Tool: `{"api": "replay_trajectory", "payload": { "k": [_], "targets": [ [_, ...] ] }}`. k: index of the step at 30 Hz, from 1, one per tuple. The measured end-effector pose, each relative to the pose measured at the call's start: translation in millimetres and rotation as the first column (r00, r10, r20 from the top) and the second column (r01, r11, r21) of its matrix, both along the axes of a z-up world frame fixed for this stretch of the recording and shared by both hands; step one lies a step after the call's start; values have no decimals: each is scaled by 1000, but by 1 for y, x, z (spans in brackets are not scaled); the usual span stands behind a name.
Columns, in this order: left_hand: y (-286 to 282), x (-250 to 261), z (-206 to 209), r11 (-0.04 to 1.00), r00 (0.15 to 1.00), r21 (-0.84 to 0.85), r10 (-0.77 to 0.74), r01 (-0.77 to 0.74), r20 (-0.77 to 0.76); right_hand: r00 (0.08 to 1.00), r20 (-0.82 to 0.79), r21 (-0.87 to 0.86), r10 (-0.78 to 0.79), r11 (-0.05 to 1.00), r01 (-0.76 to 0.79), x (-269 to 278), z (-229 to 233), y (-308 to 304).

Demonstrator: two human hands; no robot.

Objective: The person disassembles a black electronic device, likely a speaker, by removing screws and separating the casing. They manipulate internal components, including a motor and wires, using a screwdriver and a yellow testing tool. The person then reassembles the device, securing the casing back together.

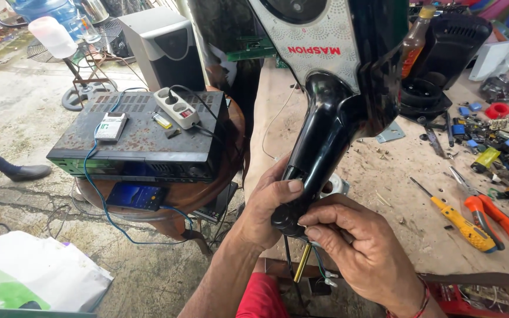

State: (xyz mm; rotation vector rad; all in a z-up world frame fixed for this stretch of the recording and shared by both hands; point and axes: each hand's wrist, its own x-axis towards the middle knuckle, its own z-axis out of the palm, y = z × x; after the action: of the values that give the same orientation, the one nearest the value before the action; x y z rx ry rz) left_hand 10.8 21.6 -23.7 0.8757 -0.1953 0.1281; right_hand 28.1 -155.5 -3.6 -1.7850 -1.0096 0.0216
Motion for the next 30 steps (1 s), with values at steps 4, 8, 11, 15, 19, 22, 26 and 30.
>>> {"api": "replay_trajectory", "payload": {
  "k": [4, 8, 11, 15, 19, 22, 26, 30],
  "targets": [
    [0, -4, 6, 1000, 1000, 20, -18, 18, -16, 999, 35, 18, 1, 1000, -1, -3, 2, 4],
    [-5, 0, -2, 997, 1000, -81, -10, 12, 30, 997, 76, 96, -32, 995, 25, -11, 3, 8],
    [-5, -4, -1, 997, 997, -2, 74, -74, -1, 994, 78, 154, -79, 986, 66, -19, 5, 11],
    [-10, -7, 0, 998, 1000, -66, 0, 0, 9, 991, 46, 246, -122, 963, 107, -28, -4, 11],
    [-12, -7, -2, 998, 999, -33, 47, -47, 4, 945, 238, 268, -224, 950, 158, -32, -12, 10],
    [-14, -6, -2, 997, 997, -39, 71, -72, -5, 914, 309, 261, -264, 947, 186, -31, -17, 10],
    [-14, -7, -1, 997, 998, -29, 70, -70, 4, 905, 348, 254, -243, 954, 159, -31, -16, 8],
    [-15, -7, -3, 997, 998, -64, 54, -53, 16, 903, 351, 243, -247, 956, 168, -32, -20, 8]
  ]
}}
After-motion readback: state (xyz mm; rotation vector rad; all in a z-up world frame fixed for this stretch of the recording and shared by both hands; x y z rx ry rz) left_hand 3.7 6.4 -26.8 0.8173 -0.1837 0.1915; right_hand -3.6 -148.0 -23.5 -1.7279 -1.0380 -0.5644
